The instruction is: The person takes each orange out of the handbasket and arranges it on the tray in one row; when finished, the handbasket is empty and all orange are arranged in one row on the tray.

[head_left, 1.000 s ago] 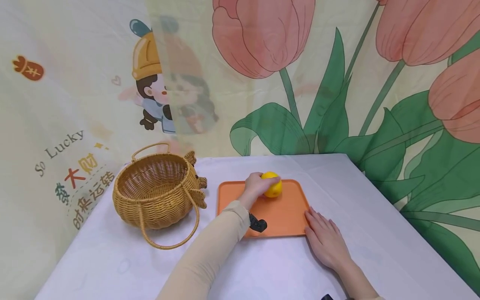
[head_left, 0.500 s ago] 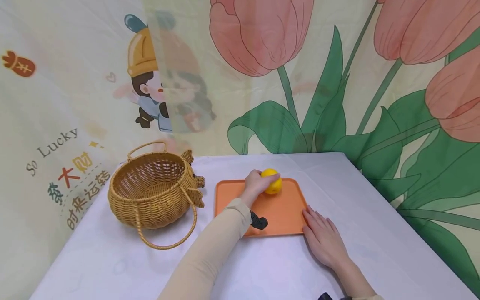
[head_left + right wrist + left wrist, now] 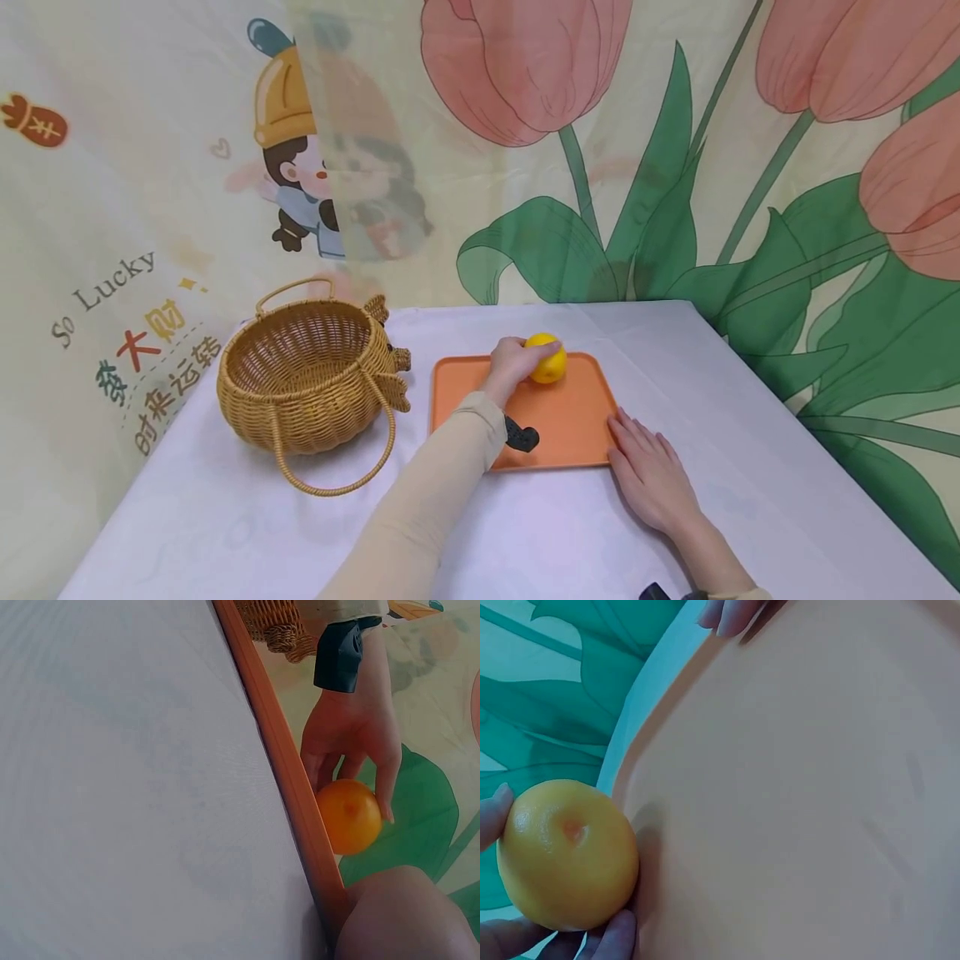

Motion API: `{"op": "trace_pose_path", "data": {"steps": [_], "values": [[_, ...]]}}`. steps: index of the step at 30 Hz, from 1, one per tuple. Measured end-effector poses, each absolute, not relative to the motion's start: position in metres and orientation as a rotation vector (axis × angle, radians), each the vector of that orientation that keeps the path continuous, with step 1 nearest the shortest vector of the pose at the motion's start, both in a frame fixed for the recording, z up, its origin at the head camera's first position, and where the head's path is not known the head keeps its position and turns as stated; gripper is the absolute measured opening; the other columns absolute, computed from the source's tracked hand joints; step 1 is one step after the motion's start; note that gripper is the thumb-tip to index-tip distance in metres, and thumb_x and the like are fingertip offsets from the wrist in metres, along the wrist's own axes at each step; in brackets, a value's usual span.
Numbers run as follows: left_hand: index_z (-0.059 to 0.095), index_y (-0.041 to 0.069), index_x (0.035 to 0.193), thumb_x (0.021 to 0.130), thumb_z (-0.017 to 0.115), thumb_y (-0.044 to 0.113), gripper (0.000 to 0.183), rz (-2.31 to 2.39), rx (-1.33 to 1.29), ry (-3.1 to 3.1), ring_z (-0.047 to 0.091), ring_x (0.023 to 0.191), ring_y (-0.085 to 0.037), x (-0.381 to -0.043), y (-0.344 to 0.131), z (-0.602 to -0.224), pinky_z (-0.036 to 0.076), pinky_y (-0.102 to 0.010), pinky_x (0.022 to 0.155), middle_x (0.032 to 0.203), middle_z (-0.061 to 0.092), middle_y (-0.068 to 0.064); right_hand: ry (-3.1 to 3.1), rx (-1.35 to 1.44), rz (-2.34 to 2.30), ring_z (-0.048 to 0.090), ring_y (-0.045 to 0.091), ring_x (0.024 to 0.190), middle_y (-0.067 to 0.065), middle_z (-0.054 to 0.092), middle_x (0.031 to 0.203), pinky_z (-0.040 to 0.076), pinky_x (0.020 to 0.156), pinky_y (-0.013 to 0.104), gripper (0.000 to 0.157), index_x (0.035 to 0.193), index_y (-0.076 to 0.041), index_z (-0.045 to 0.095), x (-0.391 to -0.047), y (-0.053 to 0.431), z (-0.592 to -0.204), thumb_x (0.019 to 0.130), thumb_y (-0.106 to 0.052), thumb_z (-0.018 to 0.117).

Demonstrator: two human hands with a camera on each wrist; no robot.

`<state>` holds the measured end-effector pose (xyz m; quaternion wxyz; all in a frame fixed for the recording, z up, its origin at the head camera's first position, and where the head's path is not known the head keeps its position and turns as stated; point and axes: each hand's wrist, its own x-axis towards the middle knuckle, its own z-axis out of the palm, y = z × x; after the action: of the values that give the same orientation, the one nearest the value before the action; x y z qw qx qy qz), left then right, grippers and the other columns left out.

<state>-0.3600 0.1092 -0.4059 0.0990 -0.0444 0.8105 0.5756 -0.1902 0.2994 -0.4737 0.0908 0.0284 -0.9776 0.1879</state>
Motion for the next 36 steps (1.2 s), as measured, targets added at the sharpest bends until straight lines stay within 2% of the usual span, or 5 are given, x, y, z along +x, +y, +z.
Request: {"op": "trace_pose_path", "data": {"steps": [9, 29, 36], "values": [[0.06, -0.002, 0.133, 0.083, 0.083, 0.051, 0.076, 1.677, -0.163, 2.43, 0.057, 0.1, -0.026, -0.3559, 0.1147, -0.403, 0.053, -0.036, 0.085, 0.111, 0.062, -0.01, -2.908, 0.082, 0.571, 0.027, 0.042, 0.149, 0.015, 0.031, 0.164, 0.012, 0.118, 0.064, 0.057, 0.156, -0.001, 0.039, -0.1891, 0.301, -0.4726, 0.11, -0.034, 0.041], [0.062, -0.002, 0.13, 0.084, 0.082, 0.051, 0.073, 1.696, -0.162, 2.412, 0.057, 0.101, -0.026, -0.3573, 0.1134, -0.4049, 0.052, -0.037, 0.088, 0.109, 0.063, -0.008, -2.908, 0.085, 0.576, 0.026, 0.041, 0.15, 0.015, 0.031, 0.165, 0.012, 0.119, 0.063, 0.058, 0.157, -0.002, 0.039, -0.1894, 0.3001, -0.473, 0.11, -0.035, 0.042], [0.064, -0.002, 0.129, 0.083, 0.082, 0.051, 0.073, 1.719, -0.143, 2.413, 0.059, 0.099, -0.025, -0.3571, 0.1119, -0.4056, 0.053, -0.035, 0.085, 0.109, 0.065, -0.009, -2.904, 0.093, 0.572, 0.026, 0.042, 0.149, 0.015, 0.031, 0.164, 0.012, 0.119, 0.063, 0.057, 0.156, -0.002, 0.039, -0.1899, 0.3005, -0.4736, 0.11, -0.035, 0.042]]}}
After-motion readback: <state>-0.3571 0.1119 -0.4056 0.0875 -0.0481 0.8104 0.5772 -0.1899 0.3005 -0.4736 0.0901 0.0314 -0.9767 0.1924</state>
